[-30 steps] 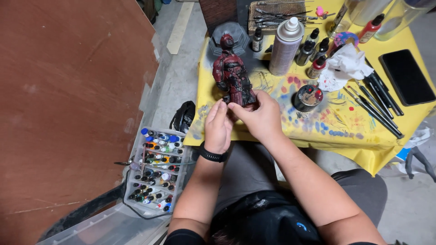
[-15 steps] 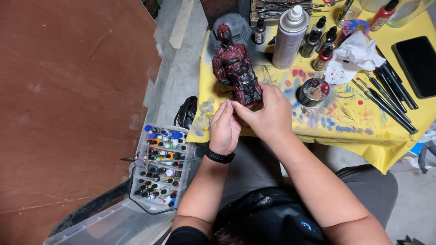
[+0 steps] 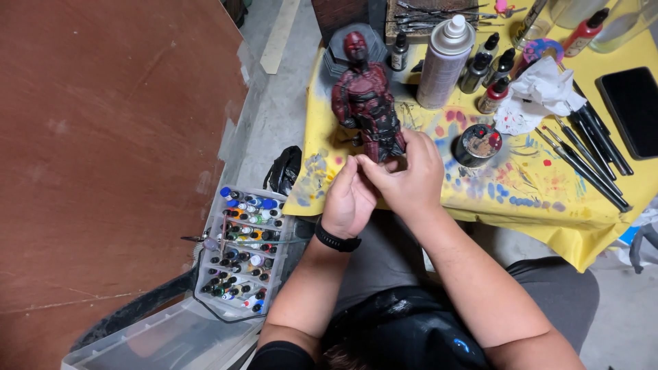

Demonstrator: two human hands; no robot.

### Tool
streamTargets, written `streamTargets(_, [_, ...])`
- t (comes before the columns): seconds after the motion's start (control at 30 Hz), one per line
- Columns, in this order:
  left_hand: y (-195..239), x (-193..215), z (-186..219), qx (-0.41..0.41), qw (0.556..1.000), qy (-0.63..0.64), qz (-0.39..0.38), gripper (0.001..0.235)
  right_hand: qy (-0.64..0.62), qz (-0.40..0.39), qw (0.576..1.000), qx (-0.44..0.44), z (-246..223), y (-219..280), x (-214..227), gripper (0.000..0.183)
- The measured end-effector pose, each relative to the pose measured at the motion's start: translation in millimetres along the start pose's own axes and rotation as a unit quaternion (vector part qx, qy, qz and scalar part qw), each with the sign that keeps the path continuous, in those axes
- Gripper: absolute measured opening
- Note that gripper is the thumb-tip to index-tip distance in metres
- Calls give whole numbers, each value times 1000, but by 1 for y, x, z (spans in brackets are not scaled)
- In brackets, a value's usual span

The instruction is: Inspecting a red figurine by rotating it and then applying a spray coating at a workspace.

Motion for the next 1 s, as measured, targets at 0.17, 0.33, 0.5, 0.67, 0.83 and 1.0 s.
streamTargets(0.17, [-3,3,-9,37,999,14,-22,41,-83,13,996,-31,15,11,-8,54])
streamTargets(0.33, [-8,1,-13,43,999,18,-4,45,-198,-6,971,-131,47,37,-19,51])
streamTargets(0.5, [-9,-11,-4,71,996,58,16,42,-255,7,951,-176,70,52,-25,52])
streamTargets(0.67, [-9,-21,6,84,993,81,14,32,-220,7,974,-58,37,30,-16,56])
streamTargets(0.83, [-2,-39,21,67,996,63,9,20,-211,1,977,-23,32,30,-19,63])
streamTargets(1.0, [4,-42,24,18,1000,13,12,13,-259,-21,964,-53,25,31,-23,62])
Point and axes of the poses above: each hand's wrist, its own y-axis away from the middle knuckle, its own x-axis out of the back of the hand, z = x × y, the point moved 1 cm from there along -y, towards the middle knuckle, and after that the axes turned 3 degrees about -x, right-handed, at the moved point
